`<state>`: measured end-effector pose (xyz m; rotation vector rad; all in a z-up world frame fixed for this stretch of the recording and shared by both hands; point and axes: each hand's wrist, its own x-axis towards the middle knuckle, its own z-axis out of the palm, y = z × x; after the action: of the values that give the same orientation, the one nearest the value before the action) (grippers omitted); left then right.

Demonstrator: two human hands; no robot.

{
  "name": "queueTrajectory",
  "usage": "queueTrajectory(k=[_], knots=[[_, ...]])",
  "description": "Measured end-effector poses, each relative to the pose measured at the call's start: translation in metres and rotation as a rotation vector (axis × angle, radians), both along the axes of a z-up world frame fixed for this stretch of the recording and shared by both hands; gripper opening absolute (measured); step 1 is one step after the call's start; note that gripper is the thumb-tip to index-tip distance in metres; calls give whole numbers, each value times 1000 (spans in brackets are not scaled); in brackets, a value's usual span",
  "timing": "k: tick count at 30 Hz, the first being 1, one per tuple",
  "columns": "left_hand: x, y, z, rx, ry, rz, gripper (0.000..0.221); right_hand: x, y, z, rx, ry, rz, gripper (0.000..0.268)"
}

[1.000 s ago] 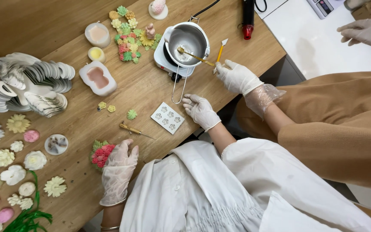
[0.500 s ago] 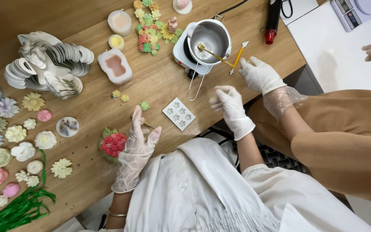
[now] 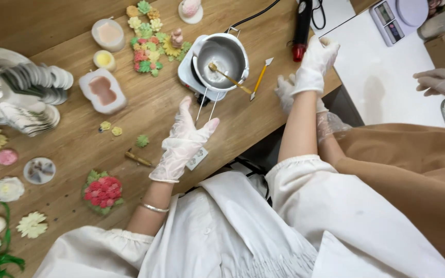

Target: Assemble a floral candle arrangement by melting and attaching wax flowers and leaves.

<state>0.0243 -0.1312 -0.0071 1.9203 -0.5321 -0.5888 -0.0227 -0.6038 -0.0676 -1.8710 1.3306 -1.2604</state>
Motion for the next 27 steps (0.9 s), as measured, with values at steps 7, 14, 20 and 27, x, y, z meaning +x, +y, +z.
queueTrajectory(k=[7, 14, 20, 27], knots=[[-4, -42, 38, 298, 241, 138, 103, -294, -198, 218, 474, 1105, 467, 47], [-10, -76, 51, 428, 469, 252, 58, -114, -238, 170, 527, 1091, 278, 46], [-18, -80, 57, 414, 482, 313, 43, 113, -138, -30, 778, 256, 293, 51], [-15, -65, 42, 265, 494, 310, 44, 23, -99, 15, 1188, -779, 447, 28]])
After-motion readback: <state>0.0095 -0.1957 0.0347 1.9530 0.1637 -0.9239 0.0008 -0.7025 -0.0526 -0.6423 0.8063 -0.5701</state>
